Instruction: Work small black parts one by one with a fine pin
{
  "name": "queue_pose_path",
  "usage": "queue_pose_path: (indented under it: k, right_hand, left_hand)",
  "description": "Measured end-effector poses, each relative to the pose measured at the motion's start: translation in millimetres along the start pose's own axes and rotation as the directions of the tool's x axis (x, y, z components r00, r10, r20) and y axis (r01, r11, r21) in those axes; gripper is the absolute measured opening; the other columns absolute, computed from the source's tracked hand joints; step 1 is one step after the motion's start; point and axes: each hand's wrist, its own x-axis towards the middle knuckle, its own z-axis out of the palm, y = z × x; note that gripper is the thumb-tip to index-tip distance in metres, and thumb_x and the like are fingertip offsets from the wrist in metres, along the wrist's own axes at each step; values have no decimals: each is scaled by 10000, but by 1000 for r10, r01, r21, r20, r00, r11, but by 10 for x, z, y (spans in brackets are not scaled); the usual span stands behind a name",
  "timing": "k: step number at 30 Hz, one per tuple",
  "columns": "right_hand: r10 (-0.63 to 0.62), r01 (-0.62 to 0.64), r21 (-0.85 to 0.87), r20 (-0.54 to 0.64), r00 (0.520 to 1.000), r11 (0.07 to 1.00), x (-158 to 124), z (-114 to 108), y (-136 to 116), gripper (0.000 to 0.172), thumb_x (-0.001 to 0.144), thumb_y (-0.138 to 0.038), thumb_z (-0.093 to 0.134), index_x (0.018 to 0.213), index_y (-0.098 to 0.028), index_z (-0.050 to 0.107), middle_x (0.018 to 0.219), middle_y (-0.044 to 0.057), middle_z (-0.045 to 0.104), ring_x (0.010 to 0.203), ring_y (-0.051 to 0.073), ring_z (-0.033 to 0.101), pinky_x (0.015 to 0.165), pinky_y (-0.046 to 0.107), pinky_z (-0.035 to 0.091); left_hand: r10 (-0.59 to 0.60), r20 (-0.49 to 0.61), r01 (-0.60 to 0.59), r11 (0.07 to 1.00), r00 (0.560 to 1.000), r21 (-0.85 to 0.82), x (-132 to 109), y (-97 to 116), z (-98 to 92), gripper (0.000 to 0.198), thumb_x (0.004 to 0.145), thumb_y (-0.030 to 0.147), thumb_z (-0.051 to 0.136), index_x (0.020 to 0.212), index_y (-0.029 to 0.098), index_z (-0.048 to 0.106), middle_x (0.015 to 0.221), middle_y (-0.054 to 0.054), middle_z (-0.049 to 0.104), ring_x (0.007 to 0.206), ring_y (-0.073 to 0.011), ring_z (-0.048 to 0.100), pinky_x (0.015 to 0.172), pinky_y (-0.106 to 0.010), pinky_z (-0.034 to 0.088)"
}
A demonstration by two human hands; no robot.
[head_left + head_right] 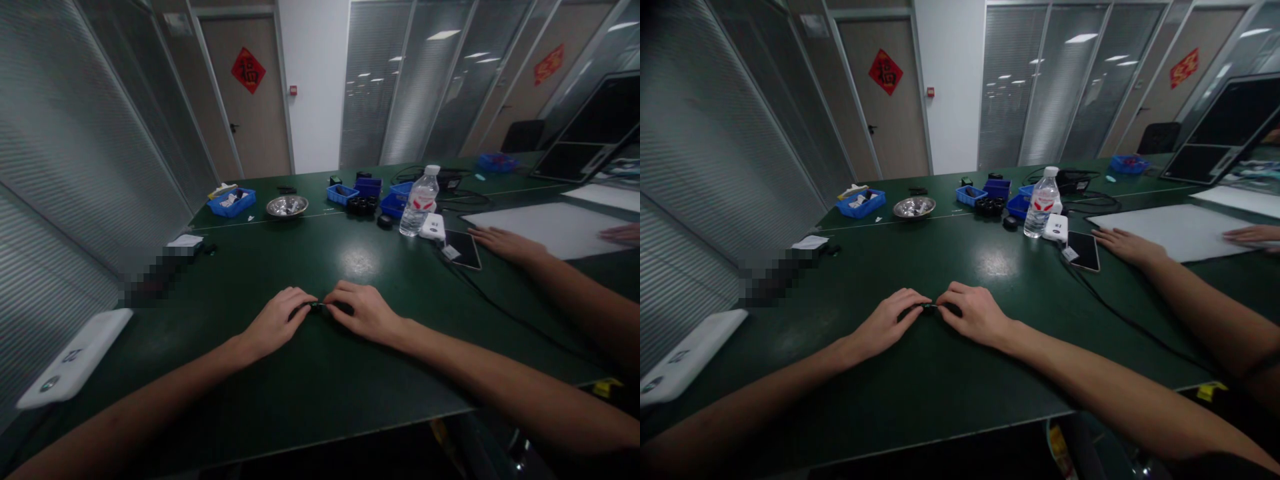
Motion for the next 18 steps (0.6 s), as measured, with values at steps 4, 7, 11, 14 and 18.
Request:
queue_pose_path:
  k: [4,7,11,14,18]
  right_hand:
    - [-17,17,16,8,1000,1000,-2,-1,9,206,1004,-290,565,1137,-226,708,1029,47,679,815,153,647,717,270,487]
    - [-16,16,17,1,1000,1000,-1,0,14,205,1004,-290,566,1139,-227,707,1020,43,677,811,152,643,714,272,483]
    - [-31,31,30,0,1000,999,-5,-4,16,211,1011,-296,559,1150,-230,703,1029,40,675,808,149,639,719,274,479]
    - [-45,45,41,-4,999,998,-11,-10,13,217,1013,-292,553,1157,-226,700,1030,43,674,812,148,637,726,274,479]
    - [-47,47,45,-4,999,998,-10,-6,13,217,1012,-296,557,1156,-221,701,1017,38,673,821,149,643,727,274,477]
  left_hand:
    - [23,2,-22,999,1000,-47,1,26,-17,286,1053,237,496,1299,252,643,1202,-41,642,1100,-186,590,971,-350,495]
    - [34,-8,-35,997,999,-68,-3,32,-22,285,1044,237,519,1299,248,646,1205,-44,643,1106,-188,593,978,-349,498]
    - [32,-11,-33,991,999,-129,-1,18,-19,293,1056,219,482,1288,256,657,1207,-43,645,1099,-182,607,977,-341,505]
    - [29,-5,-30,985,1000,-172,8,4,-18,297,1053,204,481,1283,257,662,1191,-44,646,1072,-176,619,949,-328,514]
    - [39,-16,-41,982,999,-186,16,7,-29,279,1044,209,502,1263,240,673,1168,-55,651,1059,-183,619,942,-333,507]
